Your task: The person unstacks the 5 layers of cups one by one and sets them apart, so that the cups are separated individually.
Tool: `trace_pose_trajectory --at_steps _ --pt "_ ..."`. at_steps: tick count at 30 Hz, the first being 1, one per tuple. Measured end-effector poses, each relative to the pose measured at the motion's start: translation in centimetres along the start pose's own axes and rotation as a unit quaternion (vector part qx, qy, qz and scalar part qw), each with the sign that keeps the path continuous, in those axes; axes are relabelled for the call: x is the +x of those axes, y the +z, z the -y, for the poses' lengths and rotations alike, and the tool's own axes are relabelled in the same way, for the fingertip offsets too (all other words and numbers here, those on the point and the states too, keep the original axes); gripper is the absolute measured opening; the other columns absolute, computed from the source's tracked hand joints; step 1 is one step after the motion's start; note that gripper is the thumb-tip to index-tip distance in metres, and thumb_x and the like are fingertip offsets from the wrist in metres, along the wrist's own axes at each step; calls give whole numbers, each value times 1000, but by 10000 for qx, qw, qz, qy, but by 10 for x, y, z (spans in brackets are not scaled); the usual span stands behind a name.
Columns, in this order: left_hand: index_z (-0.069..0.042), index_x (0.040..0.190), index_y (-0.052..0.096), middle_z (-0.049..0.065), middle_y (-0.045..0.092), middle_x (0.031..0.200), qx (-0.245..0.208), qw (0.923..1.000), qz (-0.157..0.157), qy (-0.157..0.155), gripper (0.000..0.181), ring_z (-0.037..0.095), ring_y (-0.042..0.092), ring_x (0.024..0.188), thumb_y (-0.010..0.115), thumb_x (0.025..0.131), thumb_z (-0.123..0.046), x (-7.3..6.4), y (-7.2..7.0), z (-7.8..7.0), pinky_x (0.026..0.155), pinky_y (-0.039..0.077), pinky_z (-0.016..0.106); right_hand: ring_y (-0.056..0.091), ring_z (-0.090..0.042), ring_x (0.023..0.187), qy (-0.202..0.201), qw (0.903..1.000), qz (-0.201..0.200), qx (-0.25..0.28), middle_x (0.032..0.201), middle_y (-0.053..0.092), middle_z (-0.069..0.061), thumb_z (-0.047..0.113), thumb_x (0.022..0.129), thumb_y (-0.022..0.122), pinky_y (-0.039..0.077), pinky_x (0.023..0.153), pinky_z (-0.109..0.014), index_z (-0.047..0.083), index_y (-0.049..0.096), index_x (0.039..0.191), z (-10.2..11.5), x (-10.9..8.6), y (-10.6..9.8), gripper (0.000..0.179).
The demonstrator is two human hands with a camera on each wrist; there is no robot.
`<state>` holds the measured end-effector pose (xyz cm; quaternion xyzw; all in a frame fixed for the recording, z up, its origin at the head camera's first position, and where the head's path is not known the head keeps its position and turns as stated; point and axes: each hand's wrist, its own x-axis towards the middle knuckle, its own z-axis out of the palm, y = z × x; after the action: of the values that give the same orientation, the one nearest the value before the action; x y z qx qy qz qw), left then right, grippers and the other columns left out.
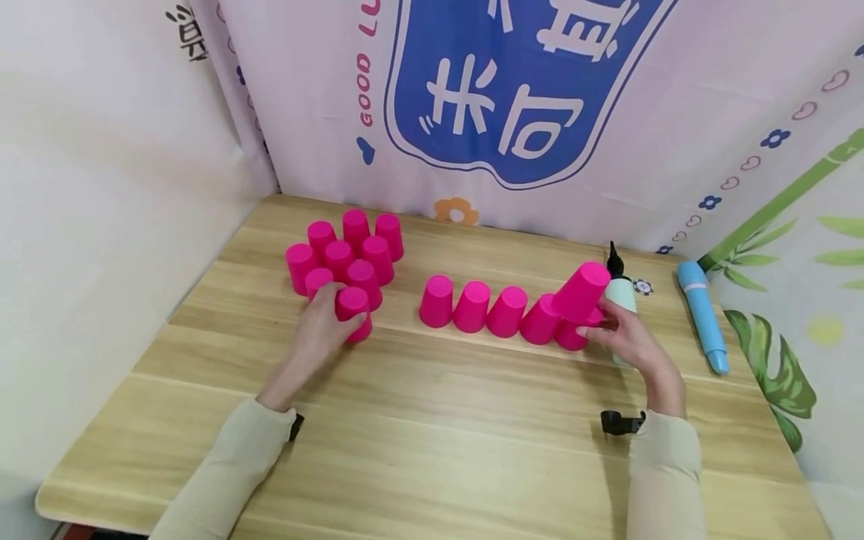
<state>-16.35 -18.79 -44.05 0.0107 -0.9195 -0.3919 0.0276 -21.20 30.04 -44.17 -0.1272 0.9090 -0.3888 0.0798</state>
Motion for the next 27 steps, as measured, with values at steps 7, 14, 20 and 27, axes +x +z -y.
trace_pose_trajectory --at_steps 7,14,20,27 --pt "9 135 35 27 44 128 482 9962 -250 685 63 41 46 115 70 85 -6 -10 1 -4 97 43 54 50 -35 116 0 10000 11 48 134 52 -17 28 91 67 47 91 -33 7 37 146 -1 2 -1 66" --pt "4 134 44 20 51 128 541 9596 -898 2611 61 34 50 115 75 82 -5 -22 4 -84 94 48 45 50 -35 115 7 10000 4 32 133 52 -17 31 91 67 47 91 -36 8 37 147 0 4 -5 67" --pt "-7 141 41 11 48 135 -1019 9499 917 2808 68 24 49 121 76 84 -21 20 66 -174 94 50 33 51 -34 114 78 10000 -28 35 131 53 -18 31 92 66 47 88 -29 7 37 146 2 1 -8 66" --pt "-17 148 32 4 42 142 -1068 9542 1660 2250 82 19 43 128 76 82 -38 52 146 -228 97 47 34 51 -36 117 50 10000 46 38 133 53 -19 31 92 65 46 96 -49 7 38 146 1 0 -3 65"
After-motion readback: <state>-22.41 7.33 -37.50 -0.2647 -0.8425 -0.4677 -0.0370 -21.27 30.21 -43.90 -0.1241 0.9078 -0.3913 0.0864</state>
